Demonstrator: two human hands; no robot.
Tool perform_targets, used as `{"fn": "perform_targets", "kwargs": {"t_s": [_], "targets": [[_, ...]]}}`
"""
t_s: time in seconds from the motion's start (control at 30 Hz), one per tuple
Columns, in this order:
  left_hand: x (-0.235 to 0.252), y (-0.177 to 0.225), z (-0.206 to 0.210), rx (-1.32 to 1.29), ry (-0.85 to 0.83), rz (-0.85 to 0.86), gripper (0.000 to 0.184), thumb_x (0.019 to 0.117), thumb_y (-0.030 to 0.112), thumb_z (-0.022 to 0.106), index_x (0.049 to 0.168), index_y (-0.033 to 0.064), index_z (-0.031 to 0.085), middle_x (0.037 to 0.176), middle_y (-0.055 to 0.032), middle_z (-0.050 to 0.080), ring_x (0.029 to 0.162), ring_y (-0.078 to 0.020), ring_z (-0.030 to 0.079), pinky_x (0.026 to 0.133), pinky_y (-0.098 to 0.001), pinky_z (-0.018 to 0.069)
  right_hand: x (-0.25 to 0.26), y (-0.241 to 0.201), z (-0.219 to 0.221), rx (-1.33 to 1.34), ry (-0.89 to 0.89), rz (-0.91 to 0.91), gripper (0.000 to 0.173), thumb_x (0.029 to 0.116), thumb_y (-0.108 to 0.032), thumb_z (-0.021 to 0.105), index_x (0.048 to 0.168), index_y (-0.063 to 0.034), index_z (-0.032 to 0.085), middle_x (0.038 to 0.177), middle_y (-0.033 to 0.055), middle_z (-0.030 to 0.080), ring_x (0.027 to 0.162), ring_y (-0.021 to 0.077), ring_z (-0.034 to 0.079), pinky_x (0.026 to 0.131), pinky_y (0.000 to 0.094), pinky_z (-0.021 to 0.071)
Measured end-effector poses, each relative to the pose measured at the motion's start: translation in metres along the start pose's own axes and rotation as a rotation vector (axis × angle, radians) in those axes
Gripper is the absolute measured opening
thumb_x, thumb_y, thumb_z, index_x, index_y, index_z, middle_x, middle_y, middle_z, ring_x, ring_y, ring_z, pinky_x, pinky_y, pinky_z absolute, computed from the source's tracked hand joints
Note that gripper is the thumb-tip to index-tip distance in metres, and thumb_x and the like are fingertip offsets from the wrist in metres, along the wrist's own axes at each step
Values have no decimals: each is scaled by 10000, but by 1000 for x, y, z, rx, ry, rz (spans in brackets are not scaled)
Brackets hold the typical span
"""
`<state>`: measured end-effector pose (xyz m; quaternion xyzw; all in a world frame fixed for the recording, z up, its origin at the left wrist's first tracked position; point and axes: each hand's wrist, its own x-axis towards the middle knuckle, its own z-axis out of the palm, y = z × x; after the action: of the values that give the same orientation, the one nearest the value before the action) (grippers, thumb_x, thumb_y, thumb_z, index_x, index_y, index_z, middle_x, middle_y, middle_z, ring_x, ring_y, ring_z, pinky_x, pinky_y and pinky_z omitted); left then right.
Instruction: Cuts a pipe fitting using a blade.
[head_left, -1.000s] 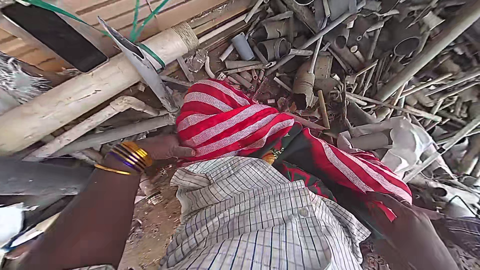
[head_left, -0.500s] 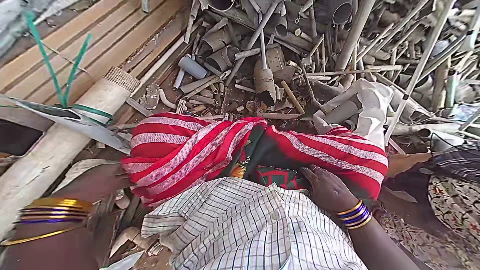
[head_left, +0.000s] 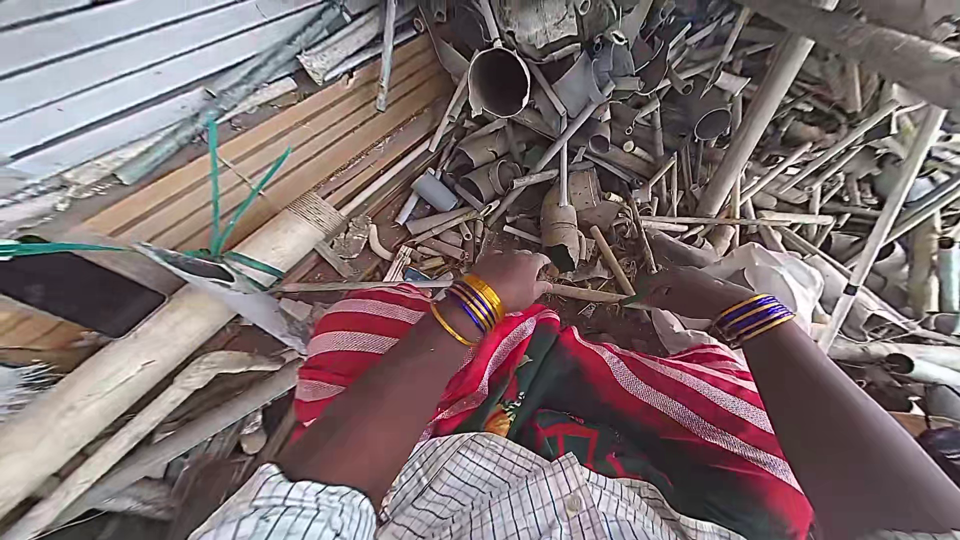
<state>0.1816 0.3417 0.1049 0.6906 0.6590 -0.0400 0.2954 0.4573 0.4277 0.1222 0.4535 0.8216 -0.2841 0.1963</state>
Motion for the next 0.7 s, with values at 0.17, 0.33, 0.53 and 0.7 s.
{"fn": "perform_targets", "kwargs": {"t_s": [0.17,0.33,0.53,0.7], "targets": [[65,13,75,236,-643,36,425,1096,184,452,1367,-139,513,1416,-331,527,1368,-461,482,1117,-618,353,110,53,4,-120,-120,273,369,1046,-249,589,1141,98,666,1194,314,644,1176,456,601,1002,640,424],[100,-1,66,15,-619,143,620,1078,379,509,1526,-34,393,1427,-303,538,1357,-443,511,1110,-618,382,171,102,77,-180,-163,386,473,1036,-272,563,1418,6,552,1412,284,563,1339,443,526,1097,606,398],[116,-7,68,16,-675,75,603,1074,359,518,1484,-74,425,1440,-316,518,1365,-449,500,1102,-634,383,184,134,119,-371,-300,494,535,1004,-272,617,1482,-59,502,1505,226,503,1425,412,432,1181,658,215],[116,-12,66,-17,-659,108,609,1081,352,506,1500,-78,405,1457,-322,500,1369,-453,495,1109,-634,376,194,132,128,-490,-304,442,381,1030,-157,552,1397,-68,601,1484,204,533,1406,402,457,1173,637,243]]}}
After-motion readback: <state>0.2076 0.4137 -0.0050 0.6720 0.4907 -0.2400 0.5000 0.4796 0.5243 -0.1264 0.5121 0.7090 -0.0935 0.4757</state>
